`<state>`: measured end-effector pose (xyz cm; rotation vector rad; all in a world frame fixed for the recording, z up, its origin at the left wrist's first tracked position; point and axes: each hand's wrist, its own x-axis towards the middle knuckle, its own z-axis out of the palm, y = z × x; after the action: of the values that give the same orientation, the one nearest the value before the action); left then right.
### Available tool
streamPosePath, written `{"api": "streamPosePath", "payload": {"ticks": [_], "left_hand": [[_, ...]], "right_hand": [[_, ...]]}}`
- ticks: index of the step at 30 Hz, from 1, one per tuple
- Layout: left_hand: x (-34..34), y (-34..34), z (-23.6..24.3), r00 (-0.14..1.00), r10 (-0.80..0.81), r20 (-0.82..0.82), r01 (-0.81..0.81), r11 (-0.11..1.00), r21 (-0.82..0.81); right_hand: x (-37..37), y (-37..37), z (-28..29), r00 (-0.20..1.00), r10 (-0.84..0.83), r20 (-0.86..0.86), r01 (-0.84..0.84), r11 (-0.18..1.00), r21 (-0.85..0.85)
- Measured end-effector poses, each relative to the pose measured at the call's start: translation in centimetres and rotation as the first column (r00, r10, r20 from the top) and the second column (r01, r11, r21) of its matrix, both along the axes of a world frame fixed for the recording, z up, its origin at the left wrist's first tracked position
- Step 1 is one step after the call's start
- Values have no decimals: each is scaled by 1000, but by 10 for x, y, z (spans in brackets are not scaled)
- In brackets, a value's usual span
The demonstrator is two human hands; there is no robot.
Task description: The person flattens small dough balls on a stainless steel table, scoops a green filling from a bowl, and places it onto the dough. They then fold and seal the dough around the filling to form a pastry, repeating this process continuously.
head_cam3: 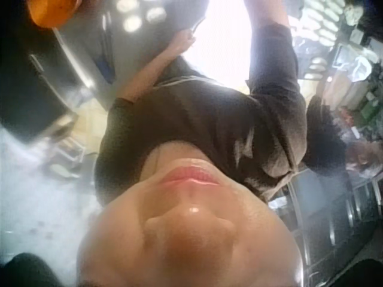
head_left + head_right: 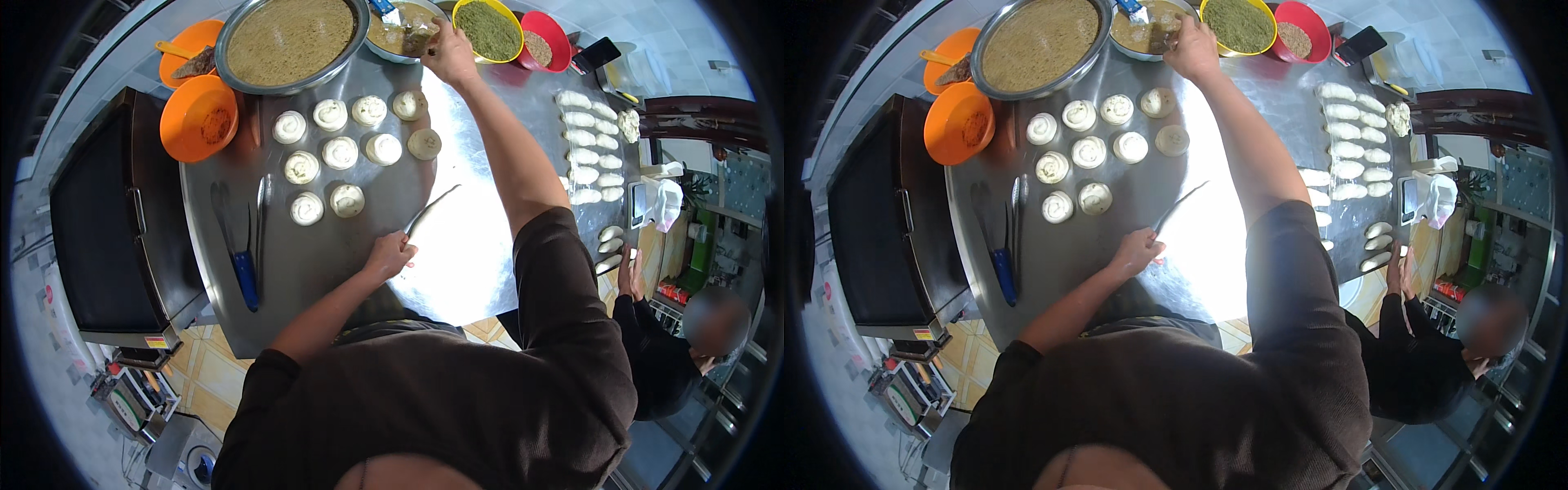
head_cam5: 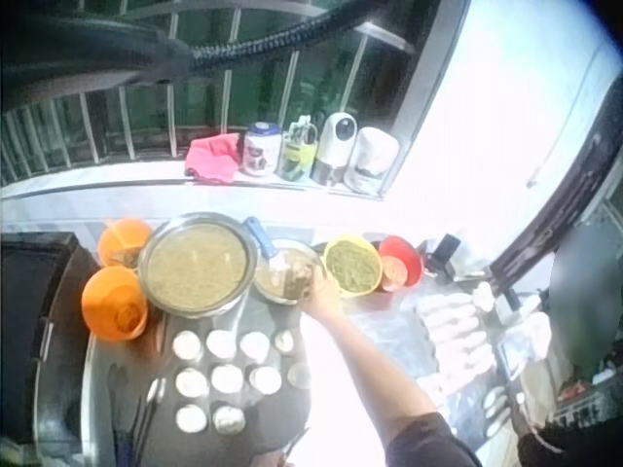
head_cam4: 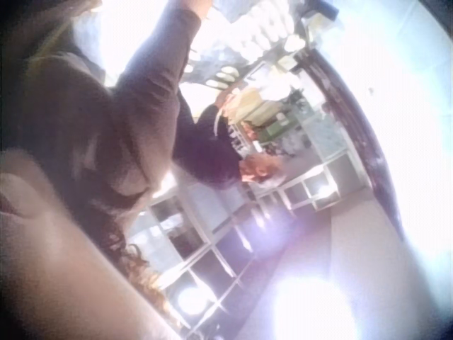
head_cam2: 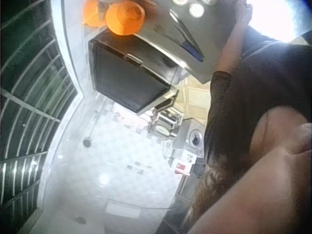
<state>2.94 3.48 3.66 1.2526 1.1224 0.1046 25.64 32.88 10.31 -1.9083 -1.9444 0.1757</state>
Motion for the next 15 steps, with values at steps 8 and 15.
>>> {"api": "streamPosePath", "payload": {"ticks": [8,15], "left_hand": [[-1,1,5,998,-22,-53,30,985,167],[1,-6,-31,998,37,42,-37,999,5]], "right_hand": [[3,-8,2,991,58,-123,-61,998,-24],[15,-77,23,336,-106,-936,-114,982,-152]]}}
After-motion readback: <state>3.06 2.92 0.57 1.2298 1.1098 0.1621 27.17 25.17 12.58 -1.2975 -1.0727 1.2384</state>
